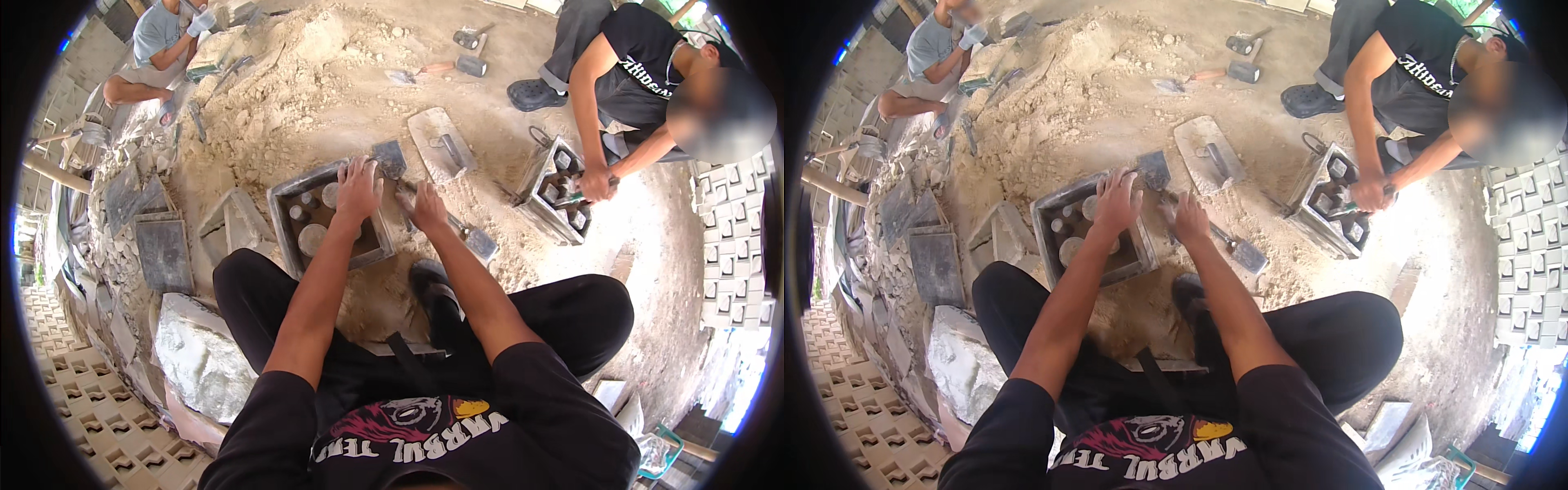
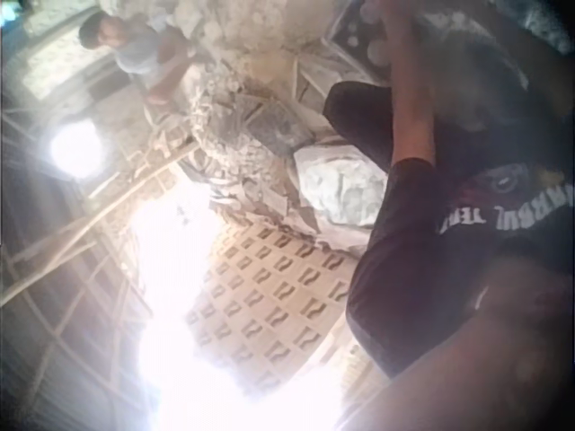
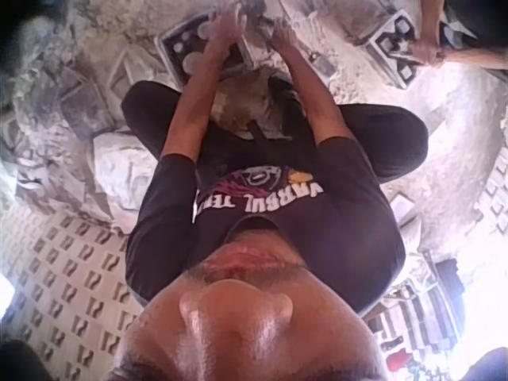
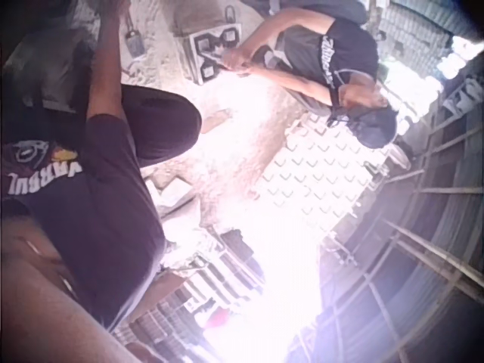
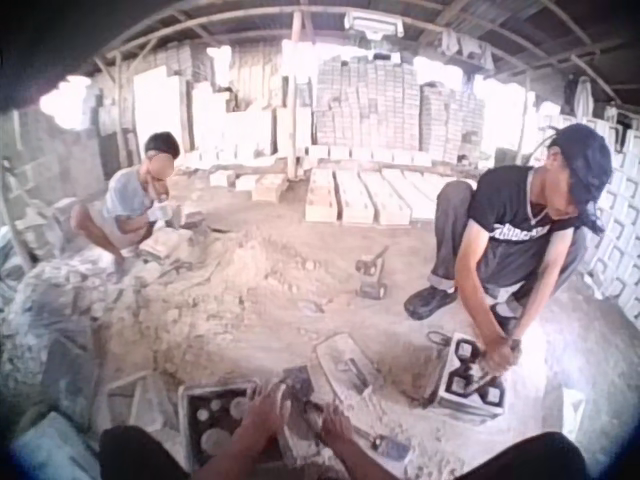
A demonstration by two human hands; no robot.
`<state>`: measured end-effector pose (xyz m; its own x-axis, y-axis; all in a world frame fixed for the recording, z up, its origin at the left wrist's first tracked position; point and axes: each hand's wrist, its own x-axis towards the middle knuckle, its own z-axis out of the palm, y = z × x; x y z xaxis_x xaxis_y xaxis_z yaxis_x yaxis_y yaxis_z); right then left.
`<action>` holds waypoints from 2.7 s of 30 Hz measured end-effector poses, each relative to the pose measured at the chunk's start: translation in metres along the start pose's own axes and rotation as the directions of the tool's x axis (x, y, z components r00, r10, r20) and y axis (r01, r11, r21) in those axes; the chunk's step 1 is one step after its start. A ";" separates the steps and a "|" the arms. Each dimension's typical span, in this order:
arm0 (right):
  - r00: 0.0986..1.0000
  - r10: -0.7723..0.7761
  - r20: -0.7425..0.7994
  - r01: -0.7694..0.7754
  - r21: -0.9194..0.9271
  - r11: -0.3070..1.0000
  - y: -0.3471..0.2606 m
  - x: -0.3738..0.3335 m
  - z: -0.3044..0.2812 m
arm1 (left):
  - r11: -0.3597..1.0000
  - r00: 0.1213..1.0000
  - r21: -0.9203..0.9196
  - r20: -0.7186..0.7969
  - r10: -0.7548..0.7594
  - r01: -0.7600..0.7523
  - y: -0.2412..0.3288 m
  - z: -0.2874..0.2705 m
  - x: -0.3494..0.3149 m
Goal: The person fills a metal mold with sand or cement mixture, using their hands and a small trowel to pack the material down and smooth the surface.
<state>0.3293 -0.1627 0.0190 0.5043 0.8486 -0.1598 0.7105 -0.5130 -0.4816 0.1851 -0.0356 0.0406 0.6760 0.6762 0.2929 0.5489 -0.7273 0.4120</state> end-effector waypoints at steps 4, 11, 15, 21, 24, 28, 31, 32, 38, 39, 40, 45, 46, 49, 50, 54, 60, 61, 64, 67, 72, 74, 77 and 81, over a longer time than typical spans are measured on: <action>0.997 0.066 -0.038 -0.067 -0.038 0.997 -0.014 0.006 0.026 | 0.997 0.995 -0.068 -0.087 -0.050 0.044 -0.011 -0.003 0.020; 0.983 0.097 0.153 -0.102 0.025 0.994 0.004 0.040 0.034 | 0.940 0.955 -0.184 -0.022 -0.295 0.286 -0.086 -0.022 0.036; 0.990 0.116 0.085 -0.122 0.074 0.990 0.004 0.064 0.000 | 0.828 0.810 -0.077 0.275 -0.517 0.555 -0.138 -0.047 0.044; 0.986 0.121 0.116 -0.152 0.324 0.934 -0.006 0.105 -0.037 | 0.737 0.713 0.087 0.196 -0.673 0.670 -0.130 -0.066 0.037; 0.925 0.076 0.374 -0.257 0.464 0.848 -0.030 0.144 -0.051 | 0.597 0.588 0.031 0.140 -0.796 0.801 -0.144 -0.057 0.040; 0.882 -0.069 0.466 -0.031 0.204 0.979 -0.043 0.200 -0.062 | 0.530 0.528 0.037 0.052 -0.848 0.847 -0.130 -0.062 0.049; 0.821 0.014 0.571 -0.034 0.025 0.999 -0.045 0.242 -0.060 | 0.516 0.513 0.035 0.077 -0.855 0.856 -0.133 -0.061 0.053; 0.822 0.034 0.569 0.009 -0.072 0.997 -0.051 0.252 -0.062 | 0.508 0.504 0.037 0.081 -0.860 0.861 -0.134 -0.062 0.053; 0.899 -0.258 0.354 0.323 -0.136 0.937 -0.063 0.293 0.005 | 0.511 0.510 0.050 0.034 -0.859 0.858 -0.128 -0.063 0.056; 0.901 -0.265 0.344 0.329 -0.144 0.933 -0.081 0.295 0.024 | 0.513 0.513 0.057 0.023 -0.858 0.857 -0.129 -0.064 0.054; 0.906 -0.257 0.336 0.315 -0.132 0.940 -0.098 0.296 0.040 | 0.503 0.501 0.060 0.047 -0.864 0.862 -0.129 -0.065 0.055; 0.909 -0.188 0.371 0.267 -0.175 0.948 -0.161 0.299 0.089 | 0.505 0.502 0.071 0.059 -0.863 0.860 -0.131 -0.064 0.058; 0.905 -0.190 0.381 0.271 -0.172 0.947 -0.165 0.301 0.087 | 0.496 0.492 0.076 0.065 -0.868 0.865 -0.131 -0.065 0.057; 0.884 -0.211 0.418 0.301 -0.163 0.940 -0.167 0.307 0.077 | 0.473 0.468 0.067 0.079 -0.880 0.879 -0.129 -0.067 0.058; 0.868 -0.232 0.440 0.325 -0.150 0.934 -0.168 0.306 0.076 | 0.461 0.457 0.055 0.078 -0.886 0.886 -0.133 -0.063 0.056; 0.873 -0.319 0.370 0.385 -0.118 0.915 -0.167 0.316 0.070 | 0.455 0.453 0.041 0.062 -0.890 0.889 -0.131 -0.063 0.058; 0.847 -0.301 0.438 0.379 -0.101 0.920 -0.169 0.310 0.077 | 0.477 0.473 0.046 0.073 -0.878 0.878 -0.131 -0.063 0.057; 0.844 -0.287 0.453 0.370 -0.105 0.923 -0.172 0.306 0.075 | 0.460 0.456 0.046 0.086 -0.886 0.887 -0.130 -0.064 0.057; 0.853 -0.251 0.457 0.326 -0.091 0.941 -0.176 0.300 0.070 | 0.449 0.444 0.042 0.089 -0.892 0.893 -0.129 -0.066 0.059; 0.874 -0.258 0.413 0.298 -0.033 0.954 -0.169 0.293 0.069 | 0.465 0.464 0.026 0.042 -0.885 0.885 -0.129 -0.060 0.055; 0.918 -0.329 0.221 0.327 0.049 0.944 -0.154 0.266 0.043 | 0.520 0.520 0.017 -0.008 -0.854 0.854 -0.133 -0.056 0.049; 0.936 -0.305 0.176 0.300 0.054 0.952 -0.151 0.252 0.023 | 0.537 0.537 -0.005 -0.023 -0.843 0.844 -0.135 -0.052 0.047; 0.959 -0.262 0.109 0.252 0.096 0.963 -0.154 0.218 -0.017 | 0.584 0.584 0.003 -0.021 -0.812 0.812 -0.135 -0.055 0.044; 0.986 -0.164 0.039 0.159 0.108 0.981 -0.139 0.157 -0.052 | 0.606 0.605 -0.058 -0.041 -0.795 0.793 -0.132 -0.054 0.046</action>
<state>0.3354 0.0356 0.1058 0.3618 0.9255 -0.1123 0.7241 -0.3549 -0.5913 0.1170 0.0976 0.0462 -0.0476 0.9922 -0.1151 0.8407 0.1020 0.5318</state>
